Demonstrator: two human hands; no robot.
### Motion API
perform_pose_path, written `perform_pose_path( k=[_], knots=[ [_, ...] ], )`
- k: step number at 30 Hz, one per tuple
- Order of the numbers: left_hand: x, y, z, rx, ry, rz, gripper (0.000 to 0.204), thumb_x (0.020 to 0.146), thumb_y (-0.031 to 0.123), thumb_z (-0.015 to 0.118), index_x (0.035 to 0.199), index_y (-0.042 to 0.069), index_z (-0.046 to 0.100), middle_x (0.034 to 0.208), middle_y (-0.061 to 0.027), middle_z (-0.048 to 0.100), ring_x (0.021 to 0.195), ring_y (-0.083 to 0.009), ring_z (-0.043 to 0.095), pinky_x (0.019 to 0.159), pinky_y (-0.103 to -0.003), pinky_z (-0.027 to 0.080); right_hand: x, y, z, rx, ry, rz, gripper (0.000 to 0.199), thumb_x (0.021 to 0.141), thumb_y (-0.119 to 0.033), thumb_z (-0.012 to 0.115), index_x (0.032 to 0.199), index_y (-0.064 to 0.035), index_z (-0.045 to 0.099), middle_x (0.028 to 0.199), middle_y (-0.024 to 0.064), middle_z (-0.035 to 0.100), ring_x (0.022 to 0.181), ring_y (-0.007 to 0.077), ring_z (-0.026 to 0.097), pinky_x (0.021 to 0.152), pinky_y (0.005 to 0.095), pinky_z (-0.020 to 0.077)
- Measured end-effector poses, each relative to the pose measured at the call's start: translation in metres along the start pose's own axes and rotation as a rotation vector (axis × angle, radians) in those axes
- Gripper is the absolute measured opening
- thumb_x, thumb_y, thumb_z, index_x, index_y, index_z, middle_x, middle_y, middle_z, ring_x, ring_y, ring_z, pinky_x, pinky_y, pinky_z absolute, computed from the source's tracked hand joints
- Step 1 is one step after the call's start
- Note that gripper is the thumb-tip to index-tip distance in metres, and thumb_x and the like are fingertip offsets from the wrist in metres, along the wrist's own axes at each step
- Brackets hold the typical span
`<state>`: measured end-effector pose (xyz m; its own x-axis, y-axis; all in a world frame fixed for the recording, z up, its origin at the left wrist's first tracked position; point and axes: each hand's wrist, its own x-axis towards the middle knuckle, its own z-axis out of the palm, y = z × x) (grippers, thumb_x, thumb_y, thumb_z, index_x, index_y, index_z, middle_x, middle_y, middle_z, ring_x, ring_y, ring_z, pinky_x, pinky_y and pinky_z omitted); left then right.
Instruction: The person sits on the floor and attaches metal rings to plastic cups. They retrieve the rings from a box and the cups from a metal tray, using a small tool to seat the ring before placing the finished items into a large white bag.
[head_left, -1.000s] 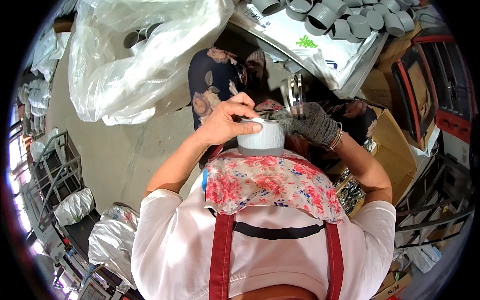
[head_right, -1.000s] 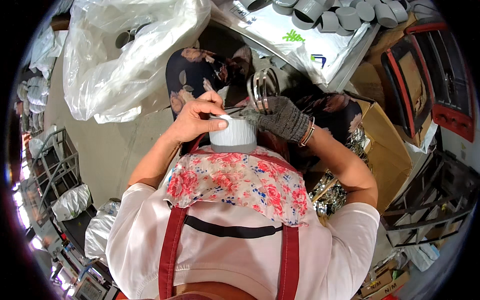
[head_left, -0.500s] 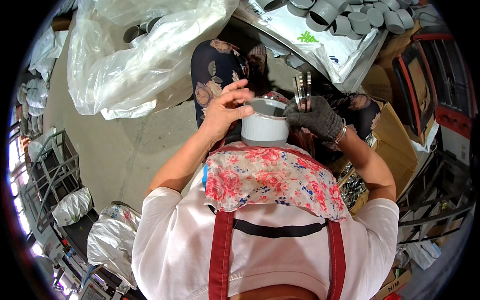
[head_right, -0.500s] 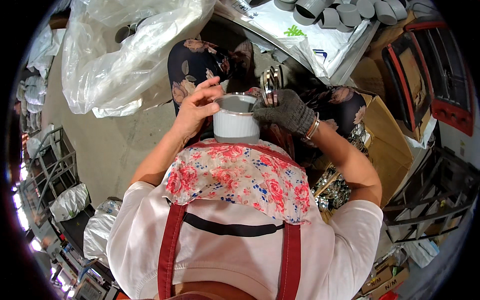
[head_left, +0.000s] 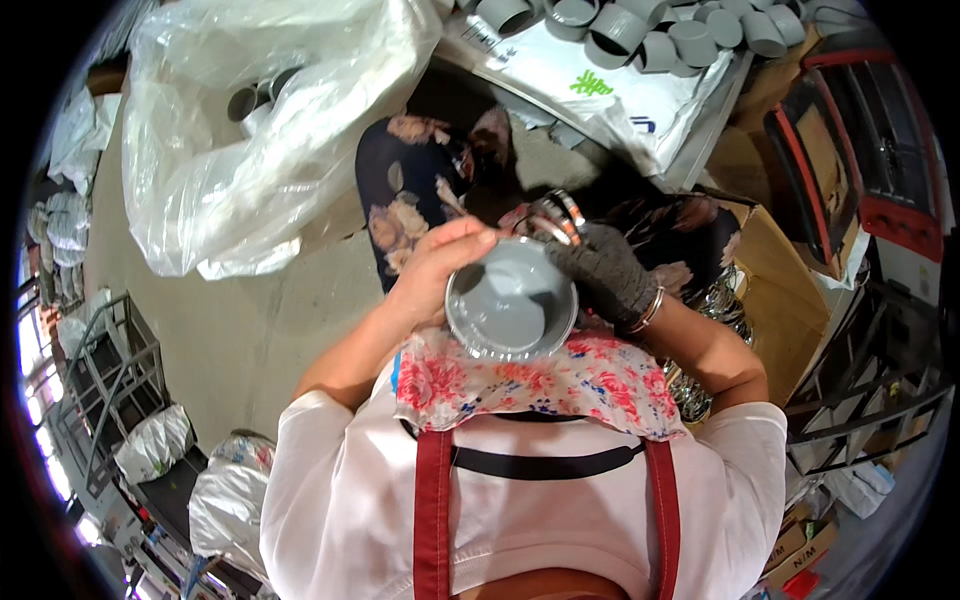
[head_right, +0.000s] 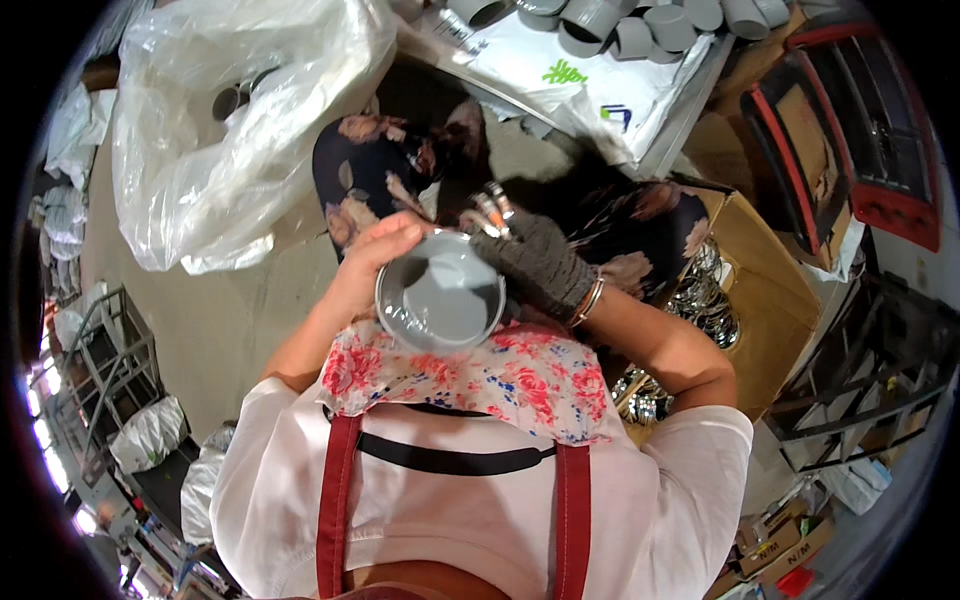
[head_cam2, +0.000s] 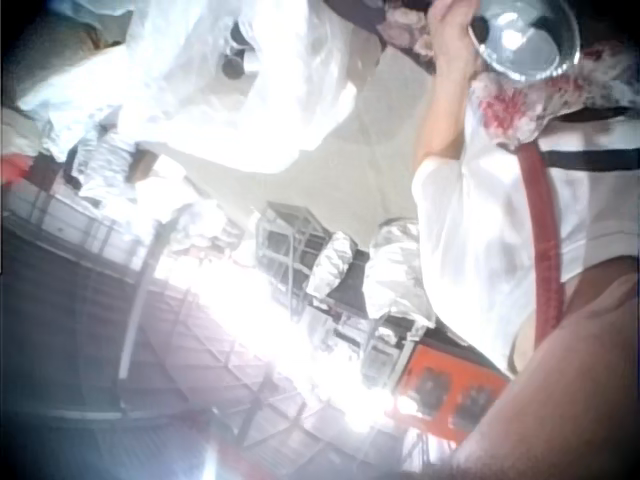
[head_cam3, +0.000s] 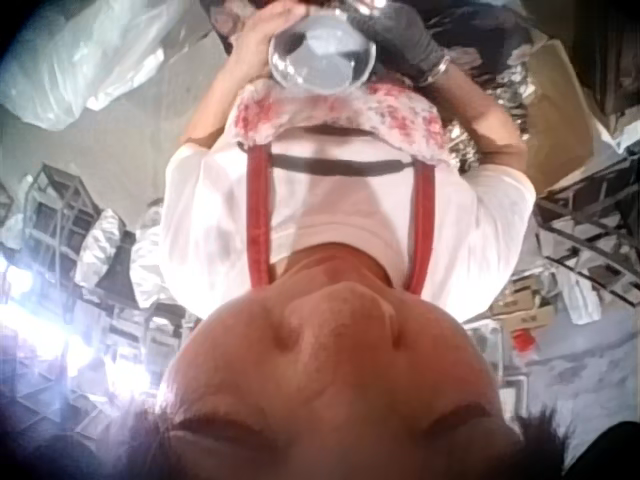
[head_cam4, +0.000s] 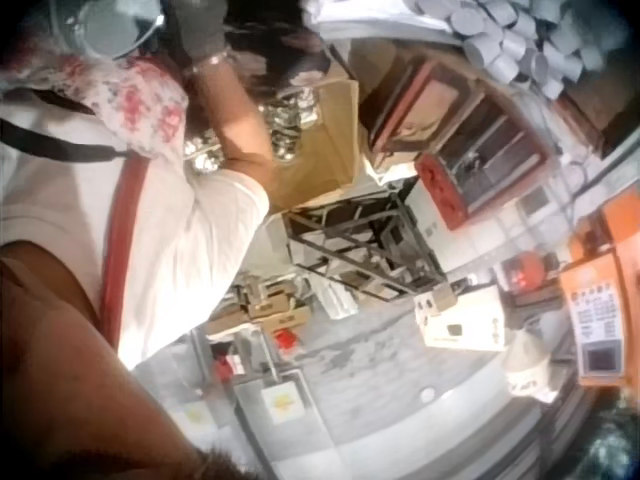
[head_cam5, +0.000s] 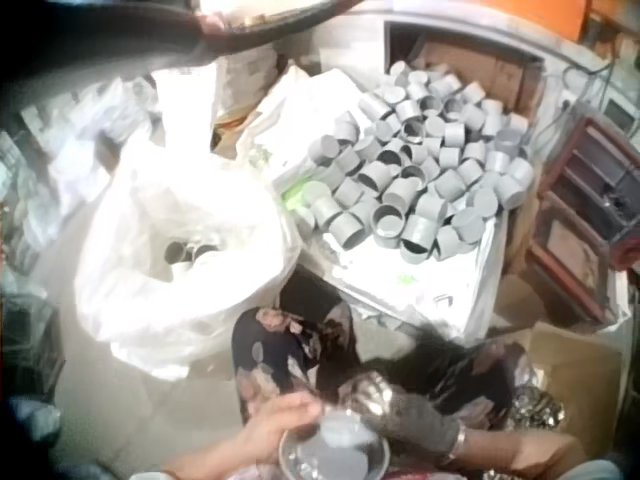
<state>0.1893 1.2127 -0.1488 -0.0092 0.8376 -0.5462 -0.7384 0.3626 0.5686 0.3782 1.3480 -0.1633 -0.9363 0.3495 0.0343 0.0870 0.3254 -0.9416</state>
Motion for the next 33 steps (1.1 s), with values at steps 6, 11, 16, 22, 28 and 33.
perform_pose_path(
  k=[6, 11, 16, 22, 28, 33],
  knots=[
    [0.014, 0.014, 0.006, 0.071, 0.072, 0.007, 0.012, 0.085, 0.012, 0.06, 0.09, 0.001, 0.06, 0.096, -0.0116, 0.066, 0.086, -0.0158, 0.062, 0.077, -0.027, 0.05, 0.027, 0.004, -0.018, 0.124, -0.155, 0.148, 0.022, 0.085, -0.017, 0.058, 0.106, -0.0122, 0.063, 0.098, 0.0132, 0.06, 0.085, 0.0278, 0.061, 0.072, 0.0369, 0.0515],
    [-0.006, 0.075, -0.003, 0.199, 0.514, 0.754, 0.028, 0.083, 0.013, 0.061, 0.108, 0.001, 0.058, 0.101, -0.0116, 0.064, 0.09, -0.0182, 0.062, 0.082, -0.03, 0.05, 0.073, 0.047, -0.064, 0.187, 0.296, 0.124, 0.022, 0.085, -0.026, 0.059, 0.1, -0.0108, 0.063, 0.069, 0.0088, 0.061, 0.062, 0.0249, 0.061, 0.055, 0.0334, 0.0478],
    [-0.018, 0.141, -0.036, 0.471, 0.992, 1.371, 0.045, 0.093, 0.019, 0.043, 0.132, -0.003, 0.038, 0.136, -0.0158, 0.042, 0.128, -0.0226, 0.036, 0.102, -0.038, 0.027, 0.146, 0.173, -0.17, -1.271, 0.24, -0.29, 0.02, 0.086, -0.023, 0.052, 0.096, -0.0081, 0.061, 0.065, 0.0102, 0.061, 0.055, 0.0261, 0.059, 0.048, 0.0348, 0.0456],
    [0.045, 0.102, -0.025, 0.558, 0.638, 0.915, 0.034, 0.09, 0.006, 0.049, 0.121, -0.006, 0.049, 0.128, -0.0196, 0.05, 0.121, -0.0293, 0.047, 0.099, -0.042, 0.039, 0.213, 0.317, -0.218, -1.376, -0.265, 0.152, 0.029, 0.083, -0.015, 0.044, 0.106, -0.0067, 0.06, 0.086, 0.0184, 0.066, 0.08, 0.0303, 0.065, 0.069, 0.045, 0.0504],
    [0.075, 0.102, -0.002, 0.369, 0.482, 0.617, 0.024, 0.087, 0.003, 0.055, 0.11, -0.005, 0.059, 0.111, -0.0157, 0.061, 0.1, -0.0195, 0.058, 0.092, -0.032, 0.043, 0.233, 0.302, -0.258, -1.461, -0.322, 0.166, 0.027, 0.081, -0.017, 0.051, 0.1, -0.0006, 0.059, 0.089, 0.0198, 0.065, 0.085, 0.0315, 0.063, 0.072, 0.0421, 0.051],
    [0.09, 0.104, 0.017, 0.709, 0.405, 0.641, 0.016, 0.087, 0.005, 0.057, 0.098, -0.004, 0.065, 0.104, -0.0123, 0.064, 0.095, -0.0187, 0.059, 0.085, -0.028, 0.044, 0.191, 0.196, -0.24, -1.141, -0.31, -0.493, 0.029, 0.079, -0.013, 0.057, 0.108, -0.0093, 0.061, 0.092, 0.0141, 0.065, 0.08, 0.0288, 0.063, 0.073, 0.0375, 0.0515]
  ],
)
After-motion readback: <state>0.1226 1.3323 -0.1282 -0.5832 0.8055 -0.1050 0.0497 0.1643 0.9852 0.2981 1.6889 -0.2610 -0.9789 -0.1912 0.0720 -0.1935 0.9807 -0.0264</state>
